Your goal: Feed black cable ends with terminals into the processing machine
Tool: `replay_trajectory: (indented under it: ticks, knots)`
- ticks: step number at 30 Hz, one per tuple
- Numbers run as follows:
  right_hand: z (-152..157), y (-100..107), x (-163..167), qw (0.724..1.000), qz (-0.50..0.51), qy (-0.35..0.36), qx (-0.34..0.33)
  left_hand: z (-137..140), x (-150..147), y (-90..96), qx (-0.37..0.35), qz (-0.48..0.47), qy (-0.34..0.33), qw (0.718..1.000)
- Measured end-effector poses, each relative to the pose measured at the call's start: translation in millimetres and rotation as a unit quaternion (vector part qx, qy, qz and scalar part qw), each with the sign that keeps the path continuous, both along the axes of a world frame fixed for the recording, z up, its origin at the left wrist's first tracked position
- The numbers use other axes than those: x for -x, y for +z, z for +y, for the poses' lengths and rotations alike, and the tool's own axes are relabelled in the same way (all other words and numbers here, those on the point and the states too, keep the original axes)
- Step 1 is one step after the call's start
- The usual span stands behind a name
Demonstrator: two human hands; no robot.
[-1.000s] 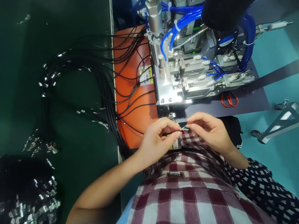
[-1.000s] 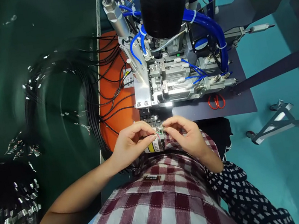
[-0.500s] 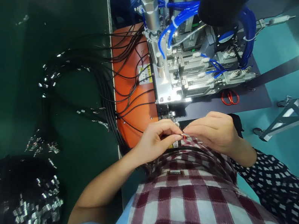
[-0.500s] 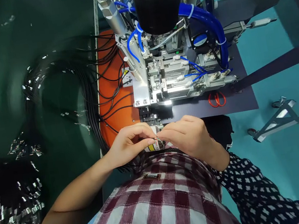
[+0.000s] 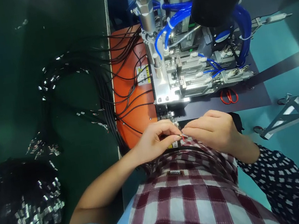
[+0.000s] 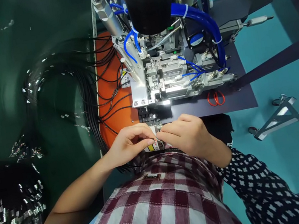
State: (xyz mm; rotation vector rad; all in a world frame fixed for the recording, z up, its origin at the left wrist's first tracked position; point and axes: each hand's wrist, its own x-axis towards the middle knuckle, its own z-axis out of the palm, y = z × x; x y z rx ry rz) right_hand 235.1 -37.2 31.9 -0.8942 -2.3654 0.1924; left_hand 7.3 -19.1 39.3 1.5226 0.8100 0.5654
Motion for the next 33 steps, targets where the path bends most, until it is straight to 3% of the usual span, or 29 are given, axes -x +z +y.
replay_trajectory:
  ticks: [5,8,9,12,14,17,27,33]
  knots:
    - [2.1,-5.3,-1.7,0.997,-0.006,-0.028,0.066,-0.5,-0.7,1.5,-0.021,0.027,-0.008,0.999]
    - [-3.7,-10.6,3.7,0.974,0.091,-0.101,0.181,-1.3,-3.4,-0.6,-0.005,0.026,0.054,0.998]
    - [-7.0,-12.3,7.4,0.950,0.147,-0.129,0.243,-1.6,-4.6,-2.1,0.002,0.024,0.080,0.997]
    - [-16.1,-16.6,21.9,0.828,0.330,-0.167,0.422,-2.8,-7.8,-7.2,0.015,0.014,0.127,0.992]
    - [-18.8,-18.4,31.2,0.763,0.395,-0.169,0.483,-3.7,-9.1,-9.4,0.026,0.007,0.133,0.991]
    - [-17.8,-20.8,39.8,0.720,0.439,-0.163,0.512,-4.4,-9.8,-10.1,0.041,0.001,0.144,0.989]
    - [-13.3,-37.6,42.3,0.710,0.446,-0.164,0.520,-4.4,-9.9,-12.9,0.076,-0.034,0.152,0.985]
    - [-12.6,-41.7,51.3,0.743,0.441,-0.197,0.463,-6.2,-13.3,-17.3,0.102,-0.050,0.183,0.976]
